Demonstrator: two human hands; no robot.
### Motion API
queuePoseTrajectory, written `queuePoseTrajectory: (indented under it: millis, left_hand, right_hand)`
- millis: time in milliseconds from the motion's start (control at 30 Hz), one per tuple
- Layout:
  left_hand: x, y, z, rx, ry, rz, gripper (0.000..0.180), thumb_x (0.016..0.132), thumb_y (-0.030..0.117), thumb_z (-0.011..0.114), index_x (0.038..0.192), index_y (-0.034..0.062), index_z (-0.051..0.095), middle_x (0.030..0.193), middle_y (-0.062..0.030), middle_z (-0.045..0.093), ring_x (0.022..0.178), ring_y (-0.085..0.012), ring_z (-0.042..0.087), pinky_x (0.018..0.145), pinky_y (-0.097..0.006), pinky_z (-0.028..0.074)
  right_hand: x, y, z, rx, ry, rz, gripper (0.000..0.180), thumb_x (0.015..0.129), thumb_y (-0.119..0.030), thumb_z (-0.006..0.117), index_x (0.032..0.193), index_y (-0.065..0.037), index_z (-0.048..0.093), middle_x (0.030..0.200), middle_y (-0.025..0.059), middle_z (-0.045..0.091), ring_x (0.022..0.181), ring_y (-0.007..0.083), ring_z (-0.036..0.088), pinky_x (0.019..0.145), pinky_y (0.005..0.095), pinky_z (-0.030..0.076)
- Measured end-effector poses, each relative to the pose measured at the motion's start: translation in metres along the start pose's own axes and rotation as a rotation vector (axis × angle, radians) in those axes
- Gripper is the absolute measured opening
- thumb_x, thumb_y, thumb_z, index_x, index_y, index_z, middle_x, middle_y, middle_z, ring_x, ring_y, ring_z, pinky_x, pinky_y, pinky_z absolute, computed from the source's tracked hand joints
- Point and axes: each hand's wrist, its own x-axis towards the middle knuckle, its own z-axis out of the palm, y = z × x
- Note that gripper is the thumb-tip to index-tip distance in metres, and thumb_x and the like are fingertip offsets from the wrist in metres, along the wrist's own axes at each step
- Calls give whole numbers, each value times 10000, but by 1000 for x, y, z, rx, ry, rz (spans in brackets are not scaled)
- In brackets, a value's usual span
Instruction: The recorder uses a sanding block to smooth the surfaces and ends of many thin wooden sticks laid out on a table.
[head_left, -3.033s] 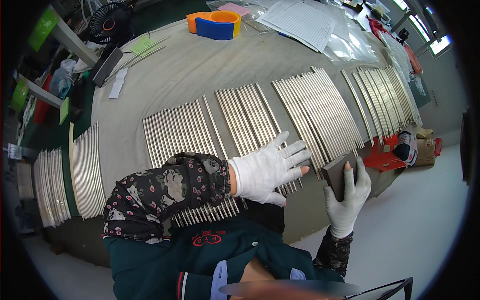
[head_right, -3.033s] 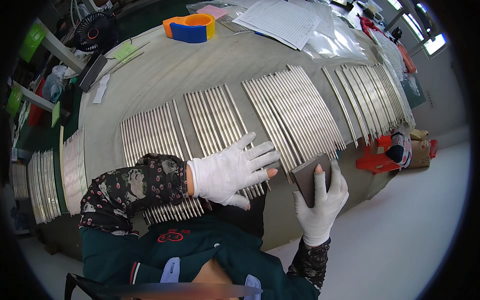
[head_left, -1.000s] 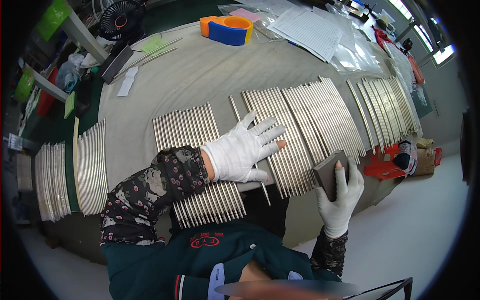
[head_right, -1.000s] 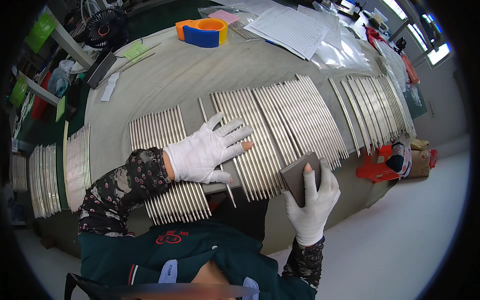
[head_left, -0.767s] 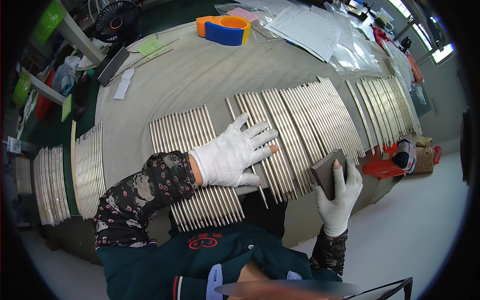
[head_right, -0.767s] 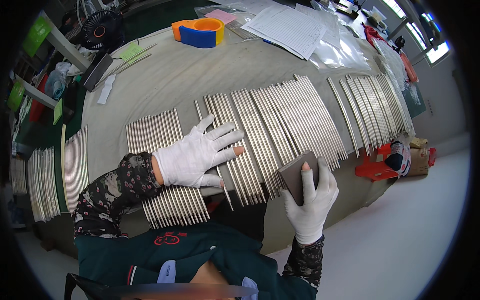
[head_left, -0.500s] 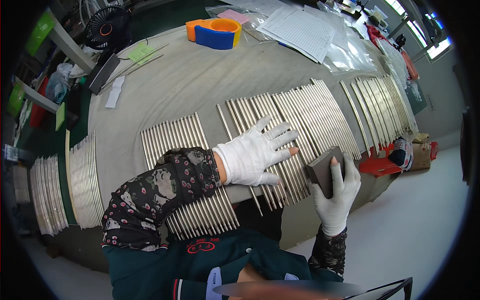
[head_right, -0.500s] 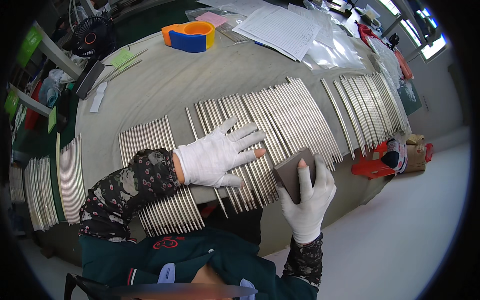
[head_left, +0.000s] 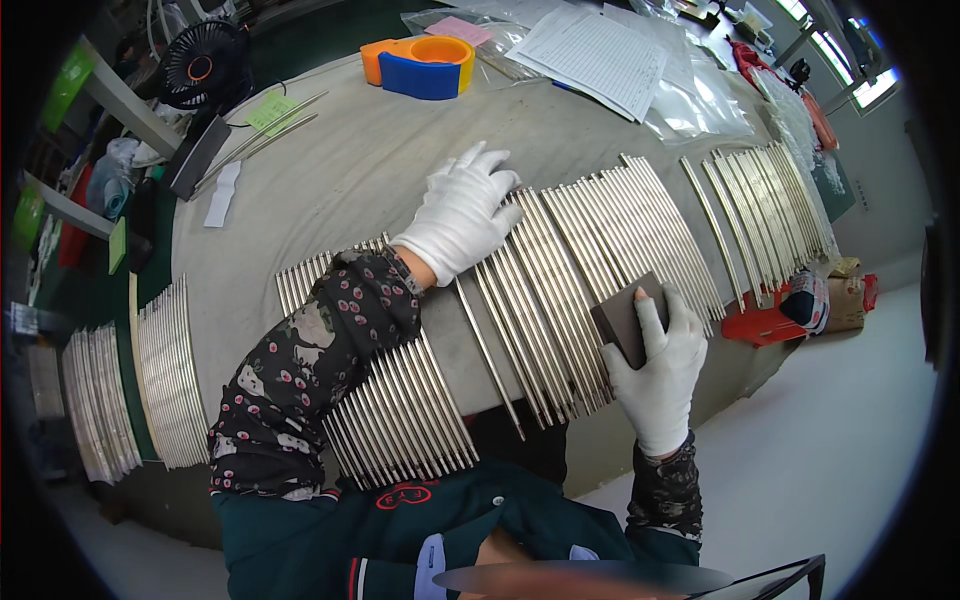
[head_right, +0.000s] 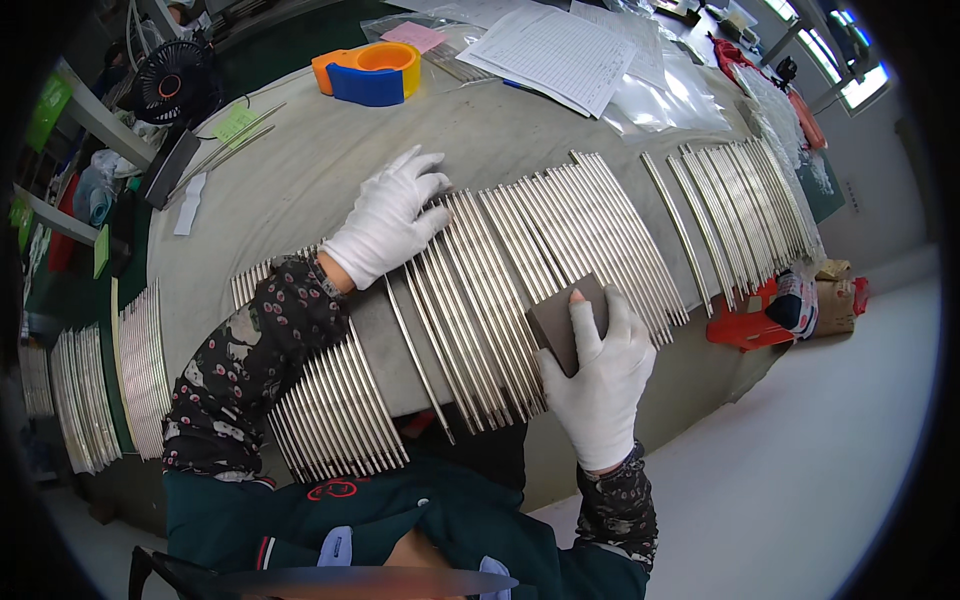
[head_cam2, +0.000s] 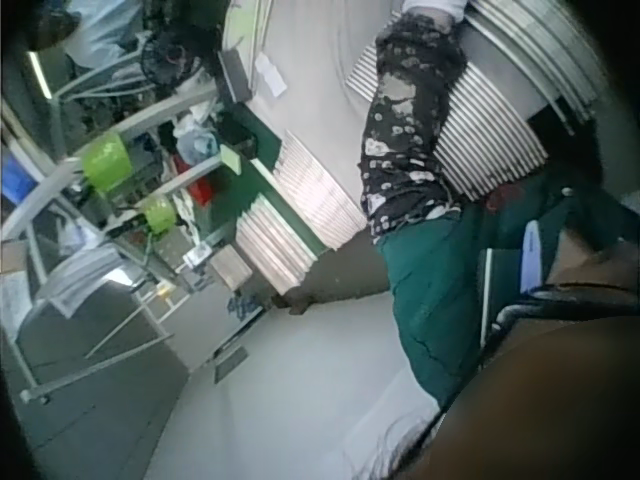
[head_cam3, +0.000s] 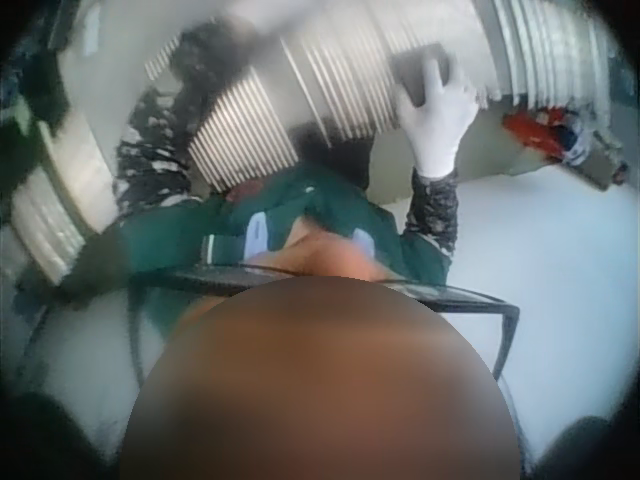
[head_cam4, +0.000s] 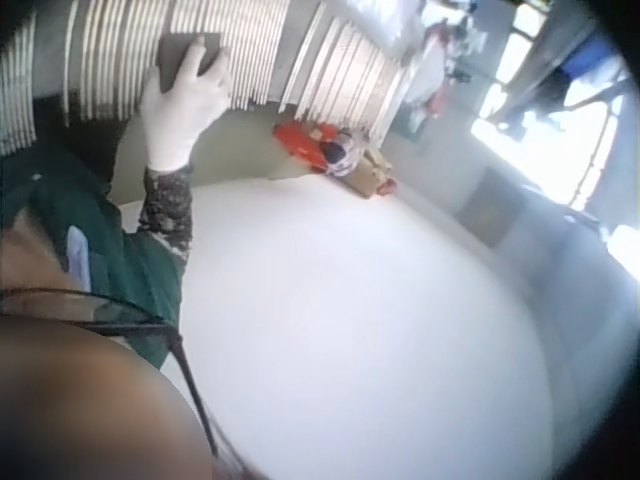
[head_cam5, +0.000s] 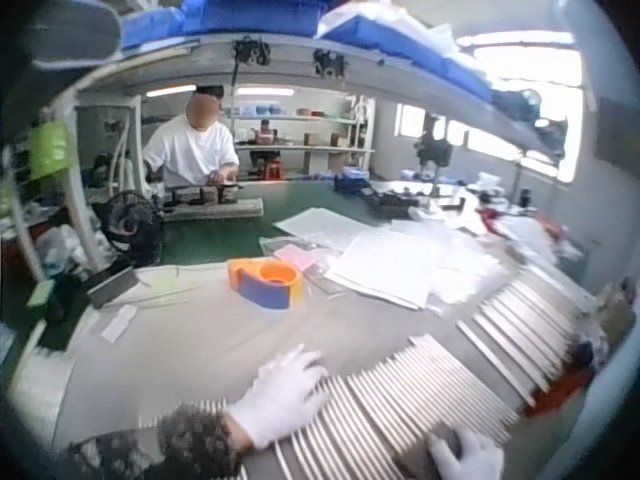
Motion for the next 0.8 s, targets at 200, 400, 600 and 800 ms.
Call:
queuePoseTrajectory:
  millis: [200,400,600,800]
  left_hand:
    - [17,0,9,69,-6,-18,171,806,214,664,920,92,701,1039,-85,624,1042,-287,557,886,-398,459]
    - [22,1,11,58,-50,-112,182,825,258,638,927,134,723,1022,-86,636,1027,-292,563,877,-406,465]
    - [28,14,11,146,-95,-193,194,805,295,657,881,126,712,1010,-103,639,1009,-309,575,863,-409,473]
    - [29,14,9,131,-111,-237,207,769,332,690,845,141,715,1013,-100,640,1003,-304,586,856,-413,479]
  right_hand:
    - [-4,-3,1,-14,-12,37,663,682,-185,744,1297,-87,517,1310,215,466,1150,386,463,956,473,369]
    - [-6,-4,6,11,-1,54,648,691,-170,734,1294,-78,516,1301,224,462,1145,390,464,939,474,378]
    - [-11,-2,13,6,25,78,660,687,-200,752,1291,-80,513,1299,220,452,1150,385,456,915,465,382]
    - [-19,-5,-3,52,24,89,669,664,-209,756,1279,-67,534,1287,222,467,1145,377,461,936,469,375]
